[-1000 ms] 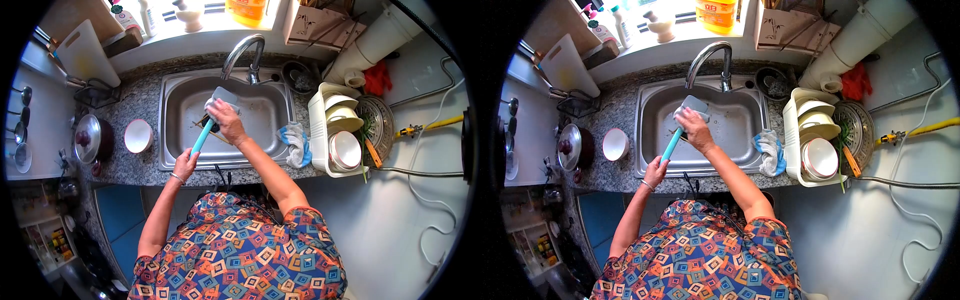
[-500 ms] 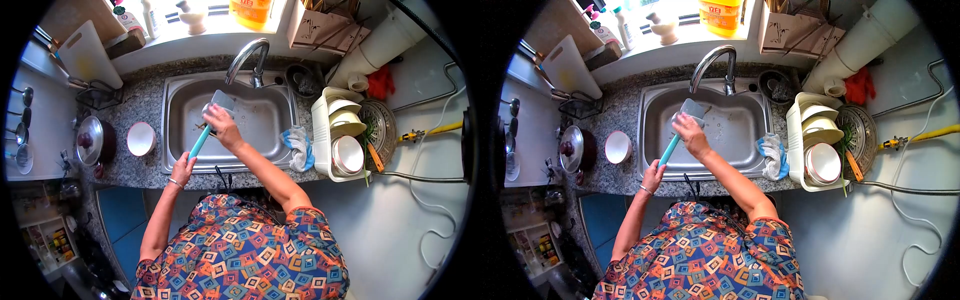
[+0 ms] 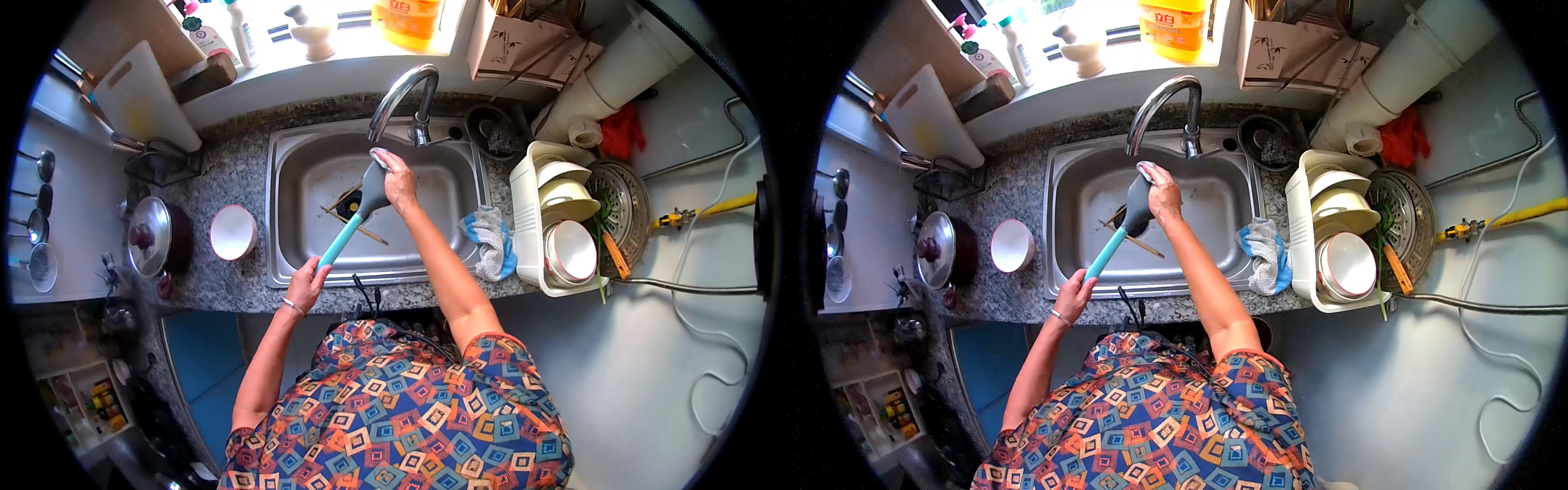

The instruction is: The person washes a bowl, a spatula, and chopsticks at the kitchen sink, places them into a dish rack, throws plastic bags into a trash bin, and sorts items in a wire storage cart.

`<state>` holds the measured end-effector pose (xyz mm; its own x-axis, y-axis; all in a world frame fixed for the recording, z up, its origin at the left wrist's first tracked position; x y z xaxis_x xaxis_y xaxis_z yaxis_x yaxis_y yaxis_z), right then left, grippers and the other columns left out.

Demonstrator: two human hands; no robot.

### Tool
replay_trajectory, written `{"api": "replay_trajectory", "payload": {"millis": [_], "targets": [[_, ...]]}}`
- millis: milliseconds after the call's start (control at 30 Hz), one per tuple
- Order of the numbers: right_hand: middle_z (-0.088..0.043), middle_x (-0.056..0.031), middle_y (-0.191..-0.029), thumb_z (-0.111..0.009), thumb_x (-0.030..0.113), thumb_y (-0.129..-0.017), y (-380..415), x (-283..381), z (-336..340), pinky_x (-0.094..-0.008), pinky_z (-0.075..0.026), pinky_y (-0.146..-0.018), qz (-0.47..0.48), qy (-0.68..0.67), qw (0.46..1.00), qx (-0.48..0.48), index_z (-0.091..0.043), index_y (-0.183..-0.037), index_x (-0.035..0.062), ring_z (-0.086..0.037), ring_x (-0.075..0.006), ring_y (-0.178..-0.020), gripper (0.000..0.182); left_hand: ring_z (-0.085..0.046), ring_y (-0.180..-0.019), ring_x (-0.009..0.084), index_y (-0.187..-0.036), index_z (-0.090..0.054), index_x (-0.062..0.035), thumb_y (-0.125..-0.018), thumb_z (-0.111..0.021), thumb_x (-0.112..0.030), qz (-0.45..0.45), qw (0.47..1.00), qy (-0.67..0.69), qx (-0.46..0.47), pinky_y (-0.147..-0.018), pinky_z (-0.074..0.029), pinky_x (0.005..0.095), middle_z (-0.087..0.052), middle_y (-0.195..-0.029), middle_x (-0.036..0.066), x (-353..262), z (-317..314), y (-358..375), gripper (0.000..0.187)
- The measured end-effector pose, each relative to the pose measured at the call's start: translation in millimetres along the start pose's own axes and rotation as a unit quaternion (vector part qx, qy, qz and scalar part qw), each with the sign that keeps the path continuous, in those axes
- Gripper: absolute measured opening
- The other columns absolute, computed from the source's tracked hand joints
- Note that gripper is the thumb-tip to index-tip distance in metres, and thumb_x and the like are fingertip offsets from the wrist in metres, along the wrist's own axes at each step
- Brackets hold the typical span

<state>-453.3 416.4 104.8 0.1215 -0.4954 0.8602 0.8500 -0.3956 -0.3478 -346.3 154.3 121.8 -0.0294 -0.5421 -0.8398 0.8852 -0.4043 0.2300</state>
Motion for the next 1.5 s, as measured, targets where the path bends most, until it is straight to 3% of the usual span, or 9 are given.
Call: {"api": "replay_trajectory", "payload": {"millis": [233,500,833,1000,1100,1133,1333,1467,1500], "targets": [[-0.059,-0.0163,-0.091,-0.04,0.01,-0.074,7.5,-54.2,13.6,-0.0349,-0.043,-0.075,-0.228,-0.035,0.968,0.102,-0.056,-0.1,0.0114,-0.056,-0.0309,-0.087,0.03,-0.034,-0.046,0.0032,-0.082,-0.049,-0.0039,-0.086,-0.049,-0.02,0.038,0.999,0.036,0.016,-0.04,-0.029,0.0203,-0.038,-0.054,-0.005,-7.1,-13.4,0.4,0.017],[-0.057,-0.0099,-0.094,-0.041,0.011,-0.084,26.0,-56.0,16.4,-0.0257,-0.041,-0.076,-0.337,-0.316,0.863,-0.203,-0.051,-0.106,0.0001,-0.054,-0.016,-0.085,0.027,-0.032,-0.047,0.0032,-0.08,-0.048,-0.0043,-0.086,-0.047,-0.022,0.029,0.999,0.017,0.034,-0.04,-0.027,0.0206,-0.035,-0.054,-0.005,-2.2,-31.7,-19.3,0.019],[-0.058,-0.0139,-0.081,-0.042,0.017,-0.086,-24.7,-23.7,43.5,-0.0297,-0.043,-0.069,-0.016,-0.118,0.982,0.148,-0.053,-0.093,0.0011,-0.056,-0.0232,-0.074,0.021,-0.037,-0.054,0.009,-0.082,-0.047,-0.0034,-0.085,-0.048,-0.023,0.028,0.989,-0.02,0.147,-0.048,-0.034,0.0266,-0.041,-0.057,0.003,-17.6,12.3,-36.3,0.02],[-0.057,-0.0076,-0.078,-0.041,0.03,-0.088,-35.4,-13.5,43.4,-0.0267,-0.041,-0.07,-0.064,-0.124,0.967,0.214,-0.054,-0.089,0.0002,-0.051,-0.0139,-0.074,0.033,-0.037,-0.052,0.0129,-0.081,-0.046,-0.003,-0.085,-0.049,-0.024,0.006,0.987,-0.078,0.142,-0.049,-0.035,0.0303,-0.041,-0.056,0.007,-33.0,18.3,-26.5,0.022],[-0.058,-0.0077,-0.075,-0.041,0.034,-0.087,-31.9,-25.0,41.5,-0.0274,-0.041,-0.069,-0.137,-0.086,0.966,0.201,-0.056,-0.088,-0.0006,-0.051,-0.0146,-0.072,0.038,-0.038,-0.052,0.0147,-0.081,-0.046,-0.0029,-0.085,-0.049,-0.024,-0.024,0.99,-0.078,0.116,-0.05,-0.036,0.0326,-0.041,-0.056,0.009,-32.5,12.8,-24.9,0.022],[-0.06,-0.0162,-0.081,-0.038,0.045,-0.085,-33.3,-35.6,41.2,-0.0332,-0.042,-0.071,-0.138,-0.041,0.97,0.196,-0.058,-0.088,0.0016,-0.056,-0.0286,-0.077,0.048,-0.037,-0.049,0.0113,-0.08,-0.046,-0.0034,-0.085,-0.049,-0.024,-0.041,0.99,-0.085,0.11,-0.046,-0.034,0.0288,-0.04,-0.054,0.004,-36.6,12.3,-25.3,0.021],[-0.06,-0.0154,-0.08,-0.036,0.039,-0.087,-21.7,-82.1,67.6,-0.0393,-0.042,-0.065,-0.194,0.069,0.979,0.012,-0.056,-0.086,0.0042,-0.057,-0.0313,-0.073,0.04,-0.03,-0.04,0.0025,-0.079,-0.044,-0.0075,-0.087,-0.046,-0.025,0.072,0.981,0.169,0.055,-0.035,-0.024,0.0185,-0.035,-0.051,-0.006,-7.1,28.9,-30.4,0.019],[-0.056,-0.0123,-0.088,-0.042,0.021,-0.084,-14.8,-5.7,41.4,-0.0365,-0.045,-0.063,-0.063,-0.143,0.986,-0.06,-0.047,-0.102,0.0087,-0.056,-0.0286,-0.074,0.022,-0.028,-0.033,0.0043,-0.081,-0.045,-0.0064,-0.087,-0.045,-0.028,0.136,0.966,0.206,0.075,-0.029,-0.021,0.0203,-0.034,-0.046,-0.005,1.9,22.8,-29.4,0.023],[-0.052,-0.0127,-0.096,-0.044,0.014,-0.08,-19.1,-2.2,26.5,-0.0349,-0.045,-0.068,-0.014,-0.04,0.998,-0.042,-0.047,-0.104,0.0099,-0.054,-0.0274,-0.08,0.025,-0.027,-0.033,0.0045,-0.083,-0.045,-0.0074,-0.087,-0.044,-0.029,0.141,0.958,0.237,0.079,-0.029,-0.02,0.0197,-0.034,-0.047,-0.005,1.0,19.3,-29.4,0.022]]}}
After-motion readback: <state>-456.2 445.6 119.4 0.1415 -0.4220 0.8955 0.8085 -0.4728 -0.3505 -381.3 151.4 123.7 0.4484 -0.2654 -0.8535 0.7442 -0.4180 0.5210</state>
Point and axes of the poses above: each hand's wrist, its own y-axis away from the middle knuckle, its own z-axis out of the back of the hand, x = y × z, the point moved 4 cm from there along -y, towards the middle knuckle
